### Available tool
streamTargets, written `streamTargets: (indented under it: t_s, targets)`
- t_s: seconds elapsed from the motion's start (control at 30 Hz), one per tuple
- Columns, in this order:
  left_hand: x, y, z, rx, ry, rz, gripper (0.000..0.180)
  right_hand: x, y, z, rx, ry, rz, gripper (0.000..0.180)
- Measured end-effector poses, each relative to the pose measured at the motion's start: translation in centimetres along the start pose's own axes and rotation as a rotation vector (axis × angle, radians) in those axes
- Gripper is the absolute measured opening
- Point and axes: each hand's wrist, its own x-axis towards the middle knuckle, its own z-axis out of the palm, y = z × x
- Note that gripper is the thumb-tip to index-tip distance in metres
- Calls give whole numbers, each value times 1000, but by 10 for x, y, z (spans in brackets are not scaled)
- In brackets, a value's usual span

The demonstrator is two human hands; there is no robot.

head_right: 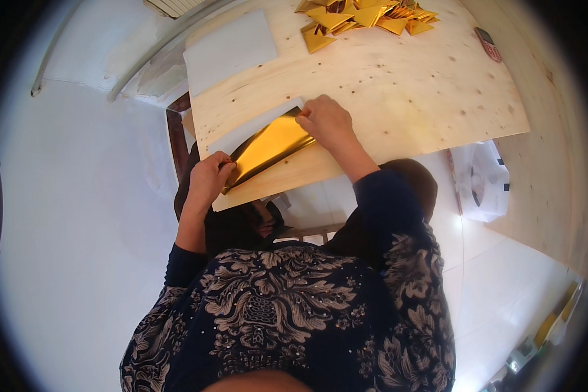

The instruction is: The person folds a sheet of gold-colored paper into a small triangular packet by hand on a wooden table. They repeatedly crease and align edges, then place the finished packet with others on the table.

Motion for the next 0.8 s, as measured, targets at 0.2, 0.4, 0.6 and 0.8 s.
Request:
streamTargets:
  t_s: [0.2,0.4,0.6,0.8]
  targets:
    - [5,-6,4,-6,18,-4,16,8,6,6,229,-143,360,69]
    - [-11,-6,2,-93,27,-29,16,11,9,8,403,-145,305,62]
    - [-45,-8,-11,-129,137,49,14,-33,-29,1,817,-139,138,29]
    - [-97,-18,-28,-223,213,130,10,-94,-100,-4,851,-19,66,21]
